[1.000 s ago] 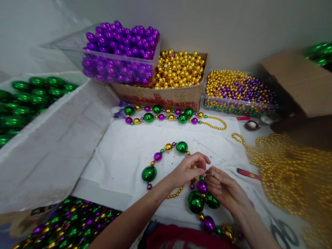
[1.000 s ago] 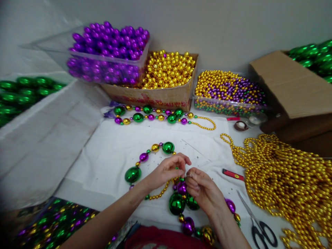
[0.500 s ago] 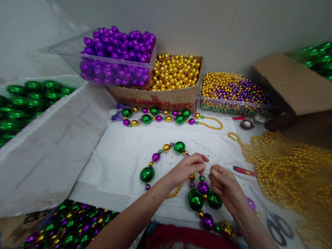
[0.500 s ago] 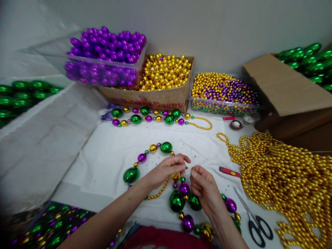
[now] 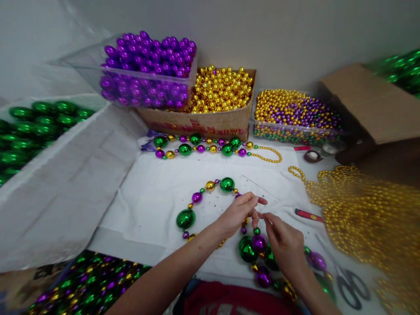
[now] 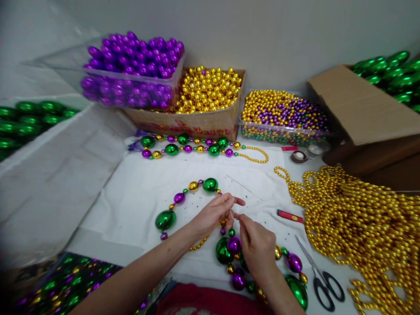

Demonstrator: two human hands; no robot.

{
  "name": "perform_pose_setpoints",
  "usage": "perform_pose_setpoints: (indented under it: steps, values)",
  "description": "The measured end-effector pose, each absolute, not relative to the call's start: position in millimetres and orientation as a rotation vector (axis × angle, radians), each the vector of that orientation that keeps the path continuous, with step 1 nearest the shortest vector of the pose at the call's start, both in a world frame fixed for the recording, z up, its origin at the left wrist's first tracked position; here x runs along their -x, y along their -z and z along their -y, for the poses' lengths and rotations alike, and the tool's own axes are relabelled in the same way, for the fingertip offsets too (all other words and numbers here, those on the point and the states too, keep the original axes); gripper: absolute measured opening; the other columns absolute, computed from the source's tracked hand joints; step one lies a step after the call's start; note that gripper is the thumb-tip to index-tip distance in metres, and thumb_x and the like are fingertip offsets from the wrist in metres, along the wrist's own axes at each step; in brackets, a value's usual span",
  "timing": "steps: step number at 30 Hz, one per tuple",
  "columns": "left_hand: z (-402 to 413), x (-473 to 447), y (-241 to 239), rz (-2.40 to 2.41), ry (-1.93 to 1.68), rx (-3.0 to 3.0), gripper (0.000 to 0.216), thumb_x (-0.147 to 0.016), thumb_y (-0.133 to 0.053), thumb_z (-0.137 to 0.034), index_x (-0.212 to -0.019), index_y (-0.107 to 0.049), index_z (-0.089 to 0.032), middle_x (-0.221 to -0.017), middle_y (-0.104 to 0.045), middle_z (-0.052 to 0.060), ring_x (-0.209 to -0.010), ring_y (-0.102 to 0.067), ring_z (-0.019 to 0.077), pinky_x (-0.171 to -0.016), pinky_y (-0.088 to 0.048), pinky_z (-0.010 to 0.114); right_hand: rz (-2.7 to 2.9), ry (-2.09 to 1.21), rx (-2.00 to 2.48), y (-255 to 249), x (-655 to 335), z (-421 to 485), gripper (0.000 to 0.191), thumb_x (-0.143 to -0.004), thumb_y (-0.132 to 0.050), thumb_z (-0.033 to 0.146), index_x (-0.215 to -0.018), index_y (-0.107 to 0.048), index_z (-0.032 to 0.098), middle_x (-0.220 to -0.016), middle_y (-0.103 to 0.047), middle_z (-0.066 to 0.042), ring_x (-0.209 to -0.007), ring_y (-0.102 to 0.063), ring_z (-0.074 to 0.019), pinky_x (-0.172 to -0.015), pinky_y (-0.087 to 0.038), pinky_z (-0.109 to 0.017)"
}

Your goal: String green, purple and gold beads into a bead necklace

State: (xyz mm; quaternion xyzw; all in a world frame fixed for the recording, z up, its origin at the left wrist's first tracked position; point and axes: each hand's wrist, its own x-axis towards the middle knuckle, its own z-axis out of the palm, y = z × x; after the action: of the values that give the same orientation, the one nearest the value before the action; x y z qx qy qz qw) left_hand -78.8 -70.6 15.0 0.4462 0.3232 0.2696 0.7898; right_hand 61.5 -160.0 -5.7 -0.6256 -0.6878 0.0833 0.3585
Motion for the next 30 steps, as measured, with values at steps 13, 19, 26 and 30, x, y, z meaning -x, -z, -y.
perform_pose_setpoints:
  steps: [13,19,26,30]
  values:
    - [72,79,-11,-0.664,-0.55,-0.844,0.03,-0.088,-0.051,-0.042,-0.095,-0.054,-0.012,-0.099,-0.066,0.01,-0.044,-0.053,0.0046,-0.047,-0.038,0.022,1.974,-0.043,1.515,11,-73,165,0.03,-0.088,-0.048,0.009,-0.107,-0.07,0.017,-0.063,-0.067,-0.003,-0.053,-0.057,-0.0134,-0.054,-0.034,-0.027]
    - [67,84,-15,-0.666,-0.497,-0.931,0.038,-0.089,-0.05,-0.045,-0.101,-0.063,-0.012,-0.063,-0.061,0.002,-0.05,-0.054,0.0092,-0.055,-0.04,0.023,1.211,-1.16,1.539,-7,-72,155,0.017,-0.083,-0.06,0.032,-0.083,-0.07,0.018,-0.062,-0.061,-0.001,-0.049,-0.048,-0.0104,-0.048,-0.034,-0.022]
    - [65,82,-11,-0.374,-0.452,-0.484,0.052,-0.085,-0.05,-0.055,-0.055,-0.055,-0.012,-0.098,-0.063,0.01,-0.063,-0.056,0.0118,-0.073,-0.043,0.032,0.369,-1.856,1.042,-8,-75,157,0.021,-0.066,-0.078,0.03,-0.077,-0.067,0.016,-0.044,-0.023,0.012,-0.039,-0.011,-0.002,-0.036,-0.009,-0.016]
    - [68,80,-9,-0.315,-0.498,-0.428,0.048,-0.084,-0.054,-0.047,-0.125,-0.053,-0.022,-0.123,-0.056,0.013,-0.066,-0.058,0.0122,-0.07,-0.041,0.03,0.357,-1.816,1.051,-8,-78,157,0.021,-0.065,-0.079,0.028,-0.076,-0.068,0.015,-0.044,-0.025,0.011,-0.038,-0.012,-0.0008,-0.035,-0.009,-0.015]
